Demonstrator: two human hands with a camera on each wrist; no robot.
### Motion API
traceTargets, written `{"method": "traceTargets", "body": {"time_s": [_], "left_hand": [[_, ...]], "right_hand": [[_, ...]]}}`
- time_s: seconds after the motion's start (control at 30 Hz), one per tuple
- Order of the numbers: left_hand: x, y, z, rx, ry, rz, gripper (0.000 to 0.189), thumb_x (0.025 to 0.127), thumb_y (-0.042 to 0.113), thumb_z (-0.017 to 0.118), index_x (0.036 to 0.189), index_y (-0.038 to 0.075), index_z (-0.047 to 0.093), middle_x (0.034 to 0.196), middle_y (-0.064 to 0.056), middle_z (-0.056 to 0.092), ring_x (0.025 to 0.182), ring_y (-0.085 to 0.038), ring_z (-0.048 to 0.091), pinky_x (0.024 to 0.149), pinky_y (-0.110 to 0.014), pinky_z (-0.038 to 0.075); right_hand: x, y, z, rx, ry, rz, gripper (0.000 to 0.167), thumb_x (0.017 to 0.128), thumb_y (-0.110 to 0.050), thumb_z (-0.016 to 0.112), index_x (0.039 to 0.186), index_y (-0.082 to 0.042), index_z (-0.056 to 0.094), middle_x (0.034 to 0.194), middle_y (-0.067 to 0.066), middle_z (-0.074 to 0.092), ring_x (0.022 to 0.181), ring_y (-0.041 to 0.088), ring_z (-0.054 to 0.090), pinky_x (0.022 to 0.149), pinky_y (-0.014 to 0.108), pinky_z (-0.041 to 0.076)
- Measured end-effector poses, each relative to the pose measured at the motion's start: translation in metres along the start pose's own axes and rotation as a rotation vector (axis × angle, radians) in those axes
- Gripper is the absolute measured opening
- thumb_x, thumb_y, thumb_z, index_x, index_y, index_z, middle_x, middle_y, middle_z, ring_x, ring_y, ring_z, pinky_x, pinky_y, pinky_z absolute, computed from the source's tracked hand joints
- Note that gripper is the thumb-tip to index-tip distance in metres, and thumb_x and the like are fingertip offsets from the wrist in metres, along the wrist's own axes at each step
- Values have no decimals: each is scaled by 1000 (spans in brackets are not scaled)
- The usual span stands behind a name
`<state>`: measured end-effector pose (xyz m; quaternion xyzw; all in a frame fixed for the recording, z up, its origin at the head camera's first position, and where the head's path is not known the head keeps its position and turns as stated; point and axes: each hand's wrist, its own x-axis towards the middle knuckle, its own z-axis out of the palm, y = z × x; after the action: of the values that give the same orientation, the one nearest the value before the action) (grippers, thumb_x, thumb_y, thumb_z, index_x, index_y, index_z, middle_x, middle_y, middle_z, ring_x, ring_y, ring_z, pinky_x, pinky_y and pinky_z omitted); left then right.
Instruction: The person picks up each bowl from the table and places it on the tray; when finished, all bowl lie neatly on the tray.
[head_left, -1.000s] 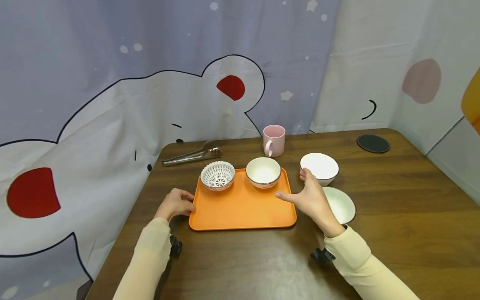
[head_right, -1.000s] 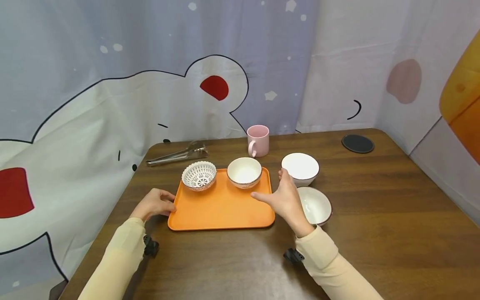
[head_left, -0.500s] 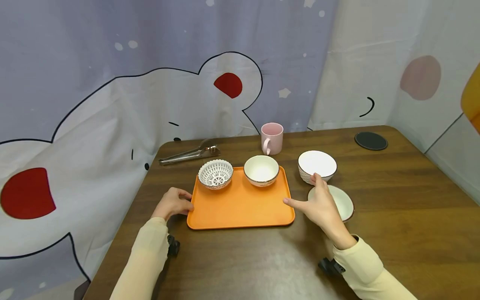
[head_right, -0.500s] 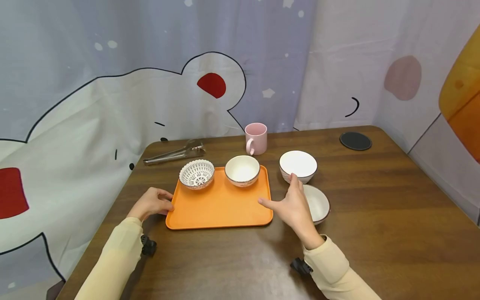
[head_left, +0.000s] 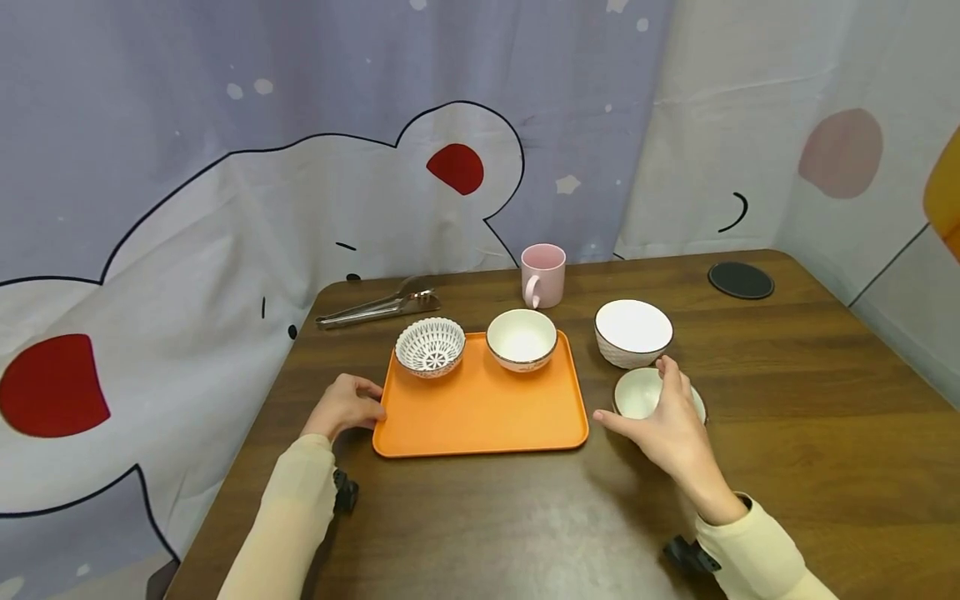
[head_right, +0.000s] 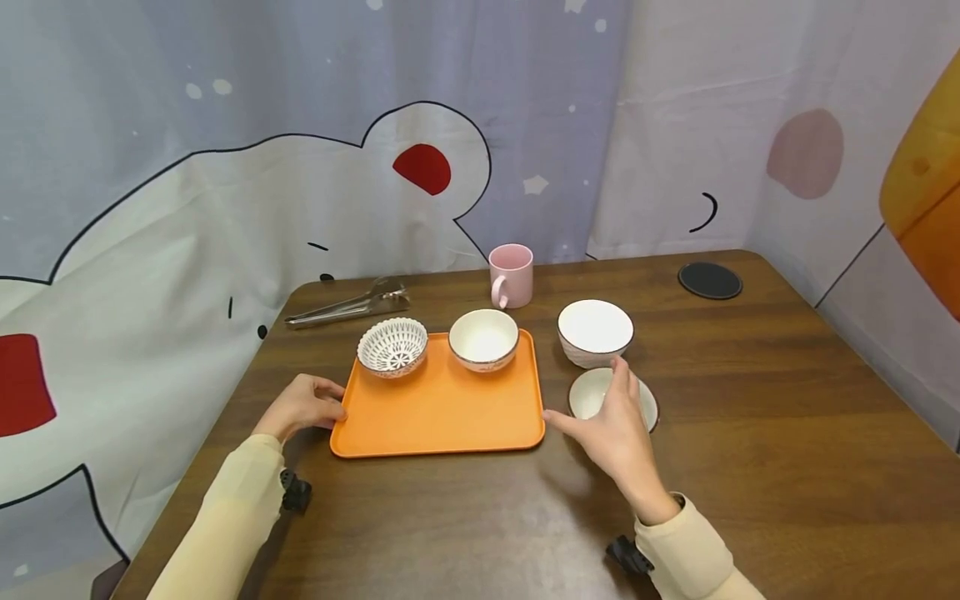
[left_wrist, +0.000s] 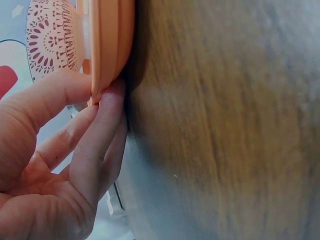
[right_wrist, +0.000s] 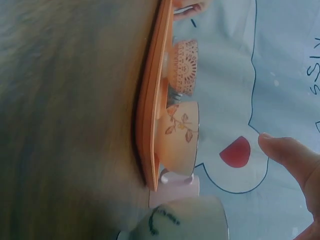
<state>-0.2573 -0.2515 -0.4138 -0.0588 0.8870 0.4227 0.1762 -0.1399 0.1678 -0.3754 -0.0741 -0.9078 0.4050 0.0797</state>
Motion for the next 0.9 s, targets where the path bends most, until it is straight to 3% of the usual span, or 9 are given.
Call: {"method": "traceTargets", "body": {"time_s": [0.37,0.63,0.77,0.9], "left_hand": [[-2,1,-1,-11,12,1,47,76,1,71,121,-8,60,114,-26,65,74,-22,72,74,-37,61],[1,6,0,-4,5,13,47,75,0,71,120,-9,60,110,-25,65,74,-23,72,74,-36,61],[1,5,1,5,15,-3,46,76,1,72,120,-7,61,109,-23,67,74,-22,72,76,-37,61],[0,1,1,-3,26,-7,46,76,0,72,120,-7,61,109,-23,66,74,-22,72,76,-37,61]], "right_hand": [[-1,22,-17,-86,-20,10,127,70,-49,83,153,8,5,150,36,23,125,53,39,96,65,39],[4,46,-25,-139,-112,49,135,69,-51,83,148,16,-4,150,44,9,131,61,24,99,71,33],[8,51,-22,-136,-169,58,139,69,-51,83,146,18,-10,146,48,11,125,61,31,98,69,37],[11,52,-18,-140,-196,48,137,67,-49,85,145,20,-5,142,47,17,119,59,38,95,66,41]]}}
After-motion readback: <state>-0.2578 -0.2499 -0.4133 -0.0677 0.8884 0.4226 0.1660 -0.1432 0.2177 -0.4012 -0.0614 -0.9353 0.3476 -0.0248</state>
